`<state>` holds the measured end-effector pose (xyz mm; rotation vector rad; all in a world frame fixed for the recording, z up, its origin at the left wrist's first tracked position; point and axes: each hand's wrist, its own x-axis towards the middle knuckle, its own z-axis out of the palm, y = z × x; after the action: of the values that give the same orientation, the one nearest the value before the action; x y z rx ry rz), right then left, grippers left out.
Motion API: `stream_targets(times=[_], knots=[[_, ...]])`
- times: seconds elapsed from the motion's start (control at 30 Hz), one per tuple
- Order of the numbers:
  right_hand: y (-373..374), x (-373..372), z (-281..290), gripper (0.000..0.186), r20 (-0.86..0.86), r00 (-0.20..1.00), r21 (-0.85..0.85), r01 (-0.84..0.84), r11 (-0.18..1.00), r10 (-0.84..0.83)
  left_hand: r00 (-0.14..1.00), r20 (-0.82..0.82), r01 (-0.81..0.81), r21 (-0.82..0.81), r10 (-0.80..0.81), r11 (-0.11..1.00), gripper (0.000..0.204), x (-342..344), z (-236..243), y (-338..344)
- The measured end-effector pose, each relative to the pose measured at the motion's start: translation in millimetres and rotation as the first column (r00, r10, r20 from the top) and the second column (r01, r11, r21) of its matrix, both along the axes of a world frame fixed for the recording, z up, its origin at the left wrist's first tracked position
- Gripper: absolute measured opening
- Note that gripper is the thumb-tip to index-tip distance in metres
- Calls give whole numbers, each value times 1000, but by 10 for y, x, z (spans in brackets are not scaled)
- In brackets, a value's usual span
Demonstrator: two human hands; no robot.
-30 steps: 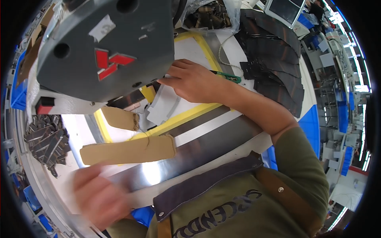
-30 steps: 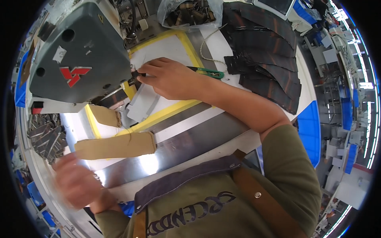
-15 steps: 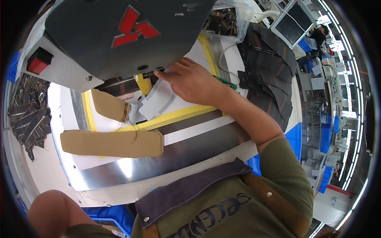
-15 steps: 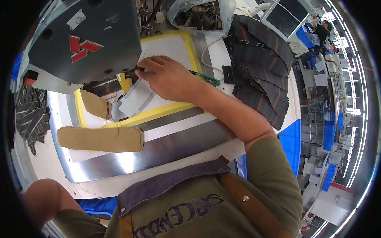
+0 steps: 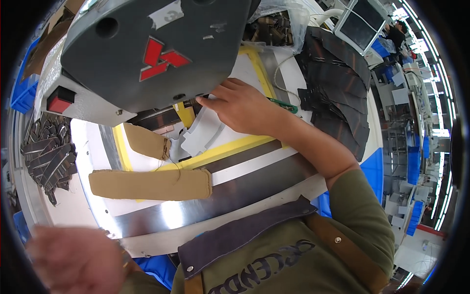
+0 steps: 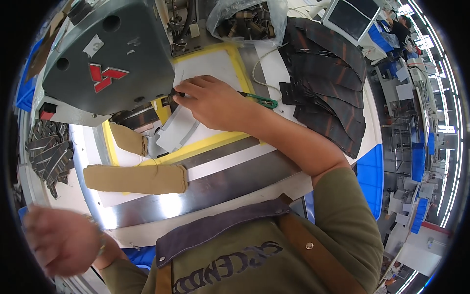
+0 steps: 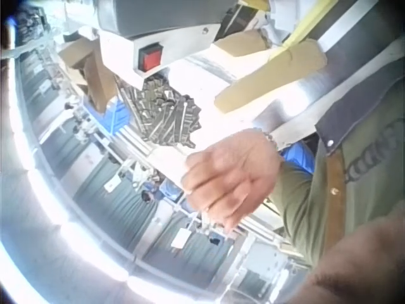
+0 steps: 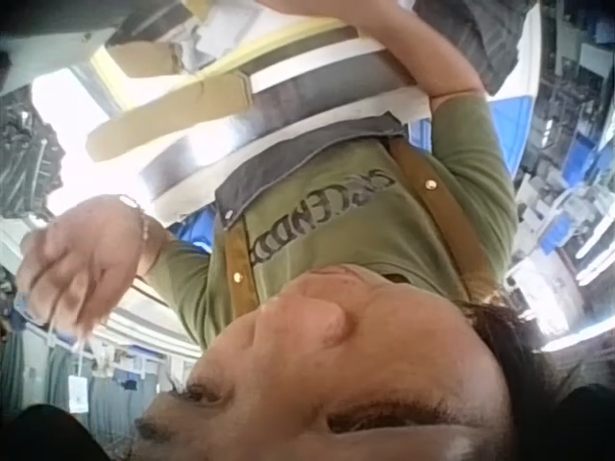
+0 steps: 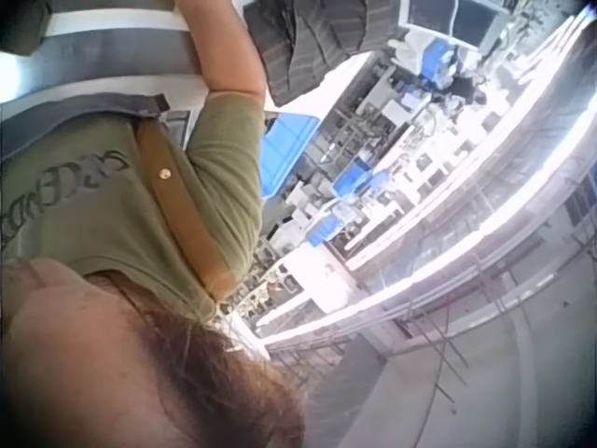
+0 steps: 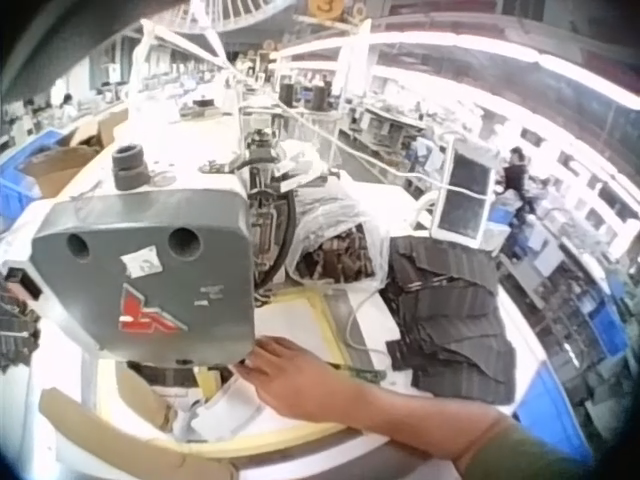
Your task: Operating an industrial sewing machine to assemble and process leather straps and small components.
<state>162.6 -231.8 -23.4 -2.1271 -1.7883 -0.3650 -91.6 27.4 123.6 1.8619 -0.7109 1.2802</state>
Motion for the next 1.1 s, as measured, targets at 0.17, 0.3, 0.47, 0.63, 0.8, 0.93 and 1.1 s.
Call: stream_targets(times=[0.17, 0.3, 0.47, 0.63, 0.8, 0.93, 1.1], knots=[[5, -4, 15, 41, 30, 999, -16, 15, 1000, -15, 686, -460, -82, 721, 564, 688, 33, 303, -832, -387], [4, -12, 29, 42, 19, 1000, -28, 24, 999, -24, 729, -407, -192, 650, 550, 735, 43, 649, -1112, -372], [-12, -18, 18, 42, 20, 999, -46, 41, 998, -40, 532, -488, -241, 696, 692, 677, 51, 649, -1279, -332], [-13, -25, 12, 43, 22, 999, -32, 34, 999, -33, 524, -538, -196, 679, 661, 708, 49, 644, -1331, -301], [-17, -24, 23, 43, 22, 999, -56, 45, 997, -43, 524, -550, -173, 679, 650, 713, 48, 680, -1304, -317], [-11, -22, 31, 43, 40, 998, -58, 49, 997, -47, 529, -565, -169, 661, 633, 731, 47, 681, -1310, -320], [-12, -21, 37, 44, 37, 998, -60, 48, 997, -46, 533, -571, -168, 652, 625, 739, 47, 687, -1319, -317]])
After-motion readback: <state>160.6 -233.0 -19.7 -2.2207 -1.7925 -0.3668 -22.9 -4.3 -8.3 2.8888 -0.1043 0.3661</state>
